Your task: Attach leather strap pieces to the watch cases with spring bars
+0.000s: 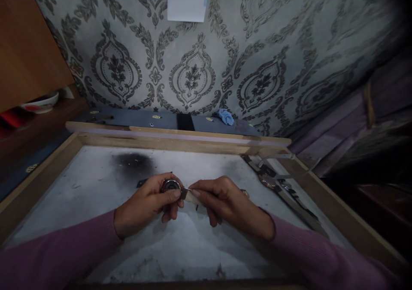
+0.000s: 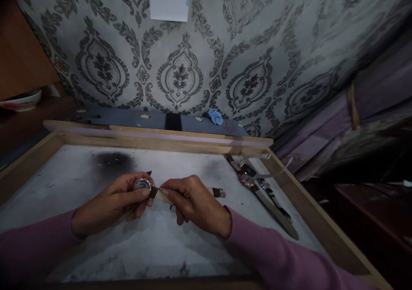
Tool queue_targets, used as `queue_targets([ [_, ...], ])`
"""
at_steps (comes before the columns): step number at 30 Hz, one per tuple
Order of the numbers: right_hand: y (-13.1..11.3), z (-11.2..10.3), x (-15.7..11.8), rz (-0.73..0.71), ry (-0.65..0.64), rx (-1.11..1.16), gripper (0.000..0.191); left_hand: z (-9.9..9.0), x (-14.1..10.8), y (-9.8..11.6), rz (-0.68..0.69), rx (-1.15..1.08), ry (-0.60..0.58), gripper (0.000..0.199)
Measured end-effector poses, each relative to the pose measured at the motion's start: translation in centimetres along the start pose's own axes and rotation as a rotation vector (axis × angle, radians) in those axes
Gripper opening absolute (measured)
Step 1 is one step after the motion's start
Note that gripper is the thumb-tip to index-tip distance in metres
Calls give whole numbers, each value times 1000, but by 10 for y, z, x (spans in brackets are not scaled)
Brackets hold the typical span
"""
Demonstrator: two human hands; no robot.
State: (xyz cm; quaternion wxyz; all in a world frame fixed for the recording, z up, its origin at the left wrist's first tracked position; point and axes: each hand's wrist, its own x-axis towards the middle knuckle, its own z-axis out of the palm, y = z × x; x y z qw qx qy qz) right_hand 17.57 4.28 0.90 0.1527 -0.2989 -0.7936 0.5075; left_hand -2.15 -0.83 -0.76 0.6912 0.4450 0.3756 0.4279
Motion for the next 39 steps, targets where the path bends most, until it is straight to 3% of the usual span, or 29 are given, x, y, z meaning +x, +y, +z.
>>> queue_targets([
  [7, 3, 0, 0, 30, -14, -32, 33, -2, 1, -2, -30, 12, 10, 21],
  [31, 3, 5, 2, -63, -12, -131, 32, -3, 2, -6, -32, 67, -14, 23],
  [39, 1, 5, 2, -50, -61, -185, 34, 3, 2, -4, -122, 64, 74, 21],
])
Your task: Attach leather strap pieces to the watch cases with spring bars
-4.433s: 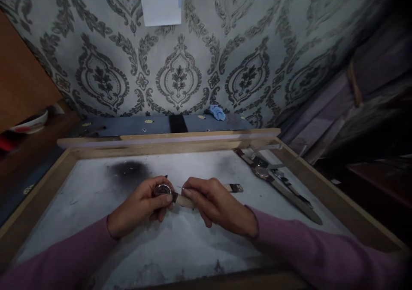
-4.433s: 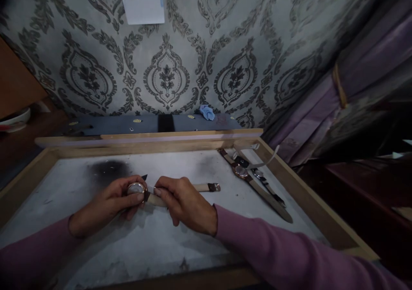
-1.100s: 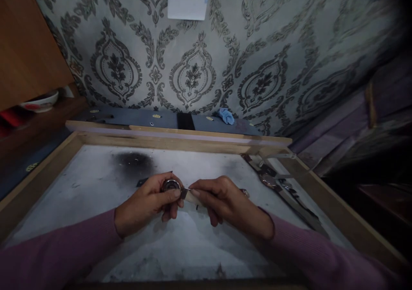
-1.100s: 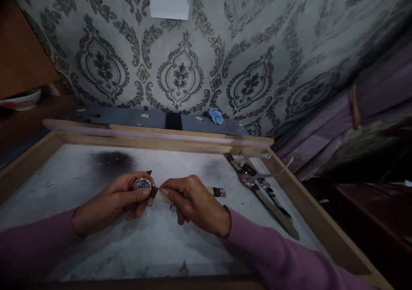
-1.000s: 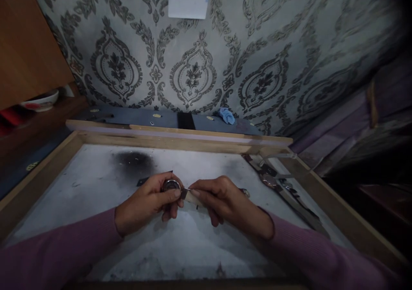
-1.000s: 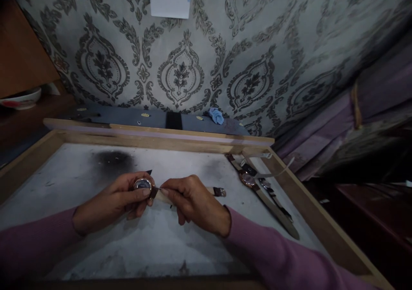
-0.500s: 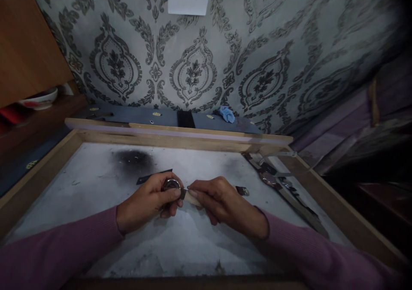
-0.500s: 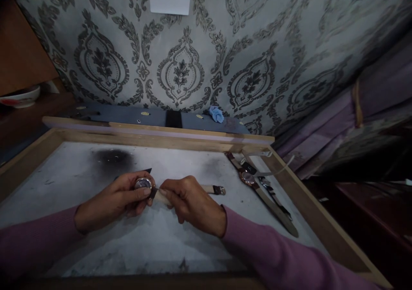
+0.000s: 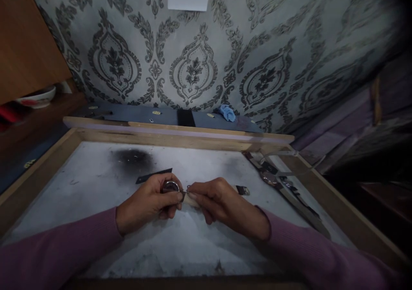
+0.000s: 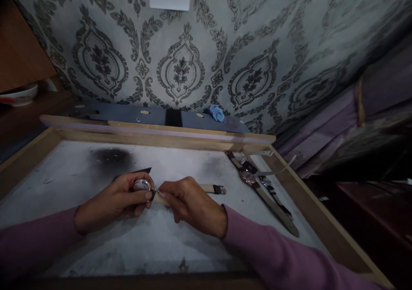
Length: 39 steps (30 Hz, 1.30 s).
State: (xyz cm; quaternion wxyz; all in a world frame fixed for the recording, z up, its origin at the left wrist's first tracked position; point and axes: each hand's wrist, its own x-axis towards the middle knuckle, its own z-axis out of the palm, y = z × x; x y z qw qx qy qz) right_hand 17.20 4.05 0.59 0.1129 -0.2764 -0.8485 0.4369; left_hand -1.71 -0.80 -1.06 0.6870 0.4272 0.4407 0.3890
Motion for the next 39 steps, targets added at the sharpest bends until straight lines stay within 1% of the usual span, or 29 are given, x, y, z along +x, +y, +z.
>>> queue_targets([
  [5, -1, 1, 0, -19, -20, -6, 34, 6, -2, 3, -48, 5, 87, 10],
  [9, -2, 1, 1, -26, -31, -15, 33, 7, -2, 2, -54, -7, 107, 6],
  [14, 0, 3, 1, 18, -32, 37, 30, 4, -1, 1, -59, 2, 115, 7],
  [22, -2, 4, 0, 46, 9, 32, 25, 3, 1, 3, -43, -25, 100, 7],
  [27, 1, 3, 1, 77, -10, 74, 26, 0, 0, 0, -30, -21, 74, 7],
  [30, 2, 3, 1, 51, 7, 46, 27, 0, -1, 1, -26, -31, 63, 6],
  [36, 1, 0, 1, -115, 70, -134, 29, 3, -1, 5, -33, -94, 26, 6],
  [39, 0, -1, 1, -113, 81, -171, 29, 3, -1, 5, -30, -112, 26, 9],
])
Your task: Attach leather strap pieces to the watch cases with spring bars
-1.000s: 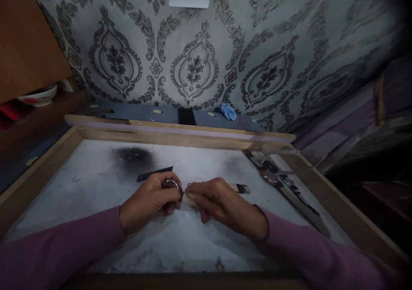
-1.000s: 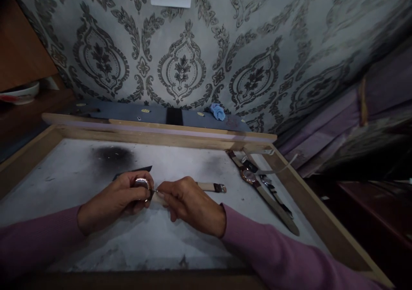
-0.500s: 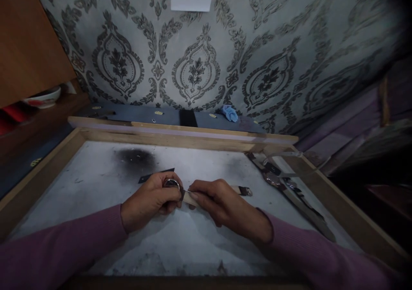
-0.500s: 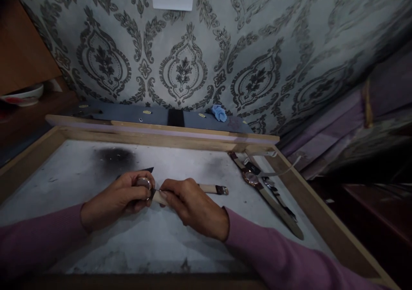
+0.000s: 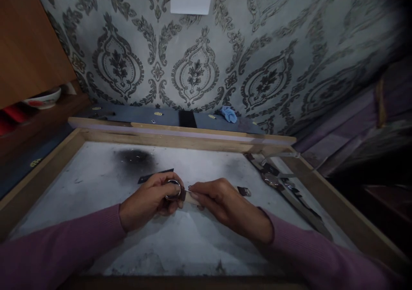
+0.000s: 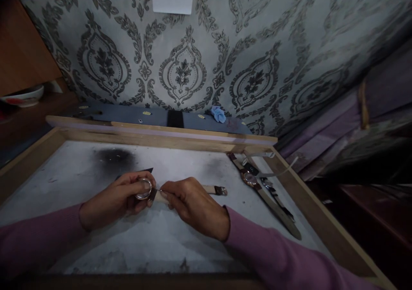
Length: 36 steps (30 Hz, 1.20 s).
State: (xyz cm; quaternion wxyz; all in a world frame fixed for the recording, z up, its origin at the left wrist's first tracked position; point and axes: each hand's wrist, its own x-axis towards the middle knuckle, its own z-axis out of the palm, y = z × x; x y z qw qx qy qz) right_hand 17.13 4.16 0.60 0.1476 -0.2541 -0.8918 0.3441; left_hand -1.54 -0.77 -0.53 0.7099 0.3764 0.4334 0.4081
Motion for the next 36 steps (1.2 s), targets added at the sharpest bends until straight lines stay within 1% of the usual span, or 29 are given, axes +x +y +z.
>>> queue_targets([
  [4, 0, -1, 0, 48, 4, 7, 27, -2, 1, -2, 27, -6, -15, 14],
  [11, -1, -2, 1, 120, 21, 67, 29, -6, 2, -3, 78, -47, -34, 24],
  [16, -1, -2, 2, 140, 35, 119, 29, -8, 3, -2, 85, -74, -40, 25],
  [28, -2, -4, 1, 172, 72, 85, 28, -12, 6, -5, 110, -6, -67, 25],
  [36, 3, -2, 1, 207, 64, 177, 29, -11, 4, -3, 101, 13, -79, 24],
])
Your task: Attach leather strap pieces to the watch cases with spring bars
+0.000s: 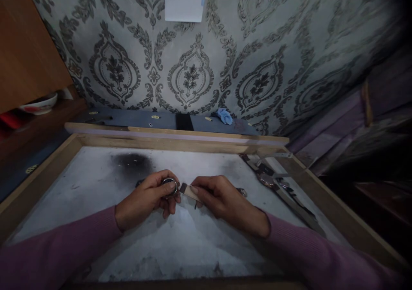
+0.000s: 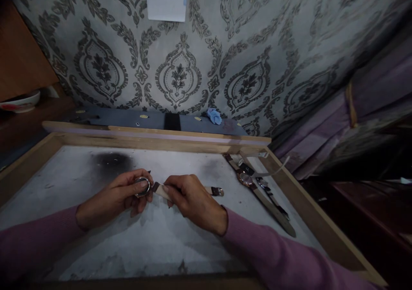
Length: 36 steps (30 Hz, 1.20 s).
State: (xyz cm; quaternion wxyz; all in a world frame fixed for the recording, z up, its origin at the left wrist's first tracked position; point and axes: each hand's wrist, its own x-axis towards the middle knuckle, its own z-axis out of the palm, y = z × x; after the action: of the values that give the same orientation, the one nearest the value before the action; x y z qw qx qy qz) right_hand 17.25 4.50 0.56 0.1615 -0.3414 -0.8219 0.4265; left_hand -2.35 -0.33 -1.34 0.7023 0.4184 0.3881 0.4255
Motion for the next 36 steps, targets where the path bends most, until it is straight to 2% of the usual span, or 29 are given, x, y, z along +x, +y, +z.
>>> queue_targets([
  [9, 6, 2, 3, 184, -89, 265, 24, 1, 0, 1, -38, 17, 4, 25],
  [19, 5, 3, 3, 123, -95, 279, 30, 2, -1, -2, -58, 31, -12, 27],
  [29, 4, 9, 7, 235, -174, 659, 27, 10, -4, -1, -43, 186, -25, 19],
  [36, 0, 16, 7, 318, -133, 743, 28, 11, -6, -1, -16, 220, -11, 21],
])
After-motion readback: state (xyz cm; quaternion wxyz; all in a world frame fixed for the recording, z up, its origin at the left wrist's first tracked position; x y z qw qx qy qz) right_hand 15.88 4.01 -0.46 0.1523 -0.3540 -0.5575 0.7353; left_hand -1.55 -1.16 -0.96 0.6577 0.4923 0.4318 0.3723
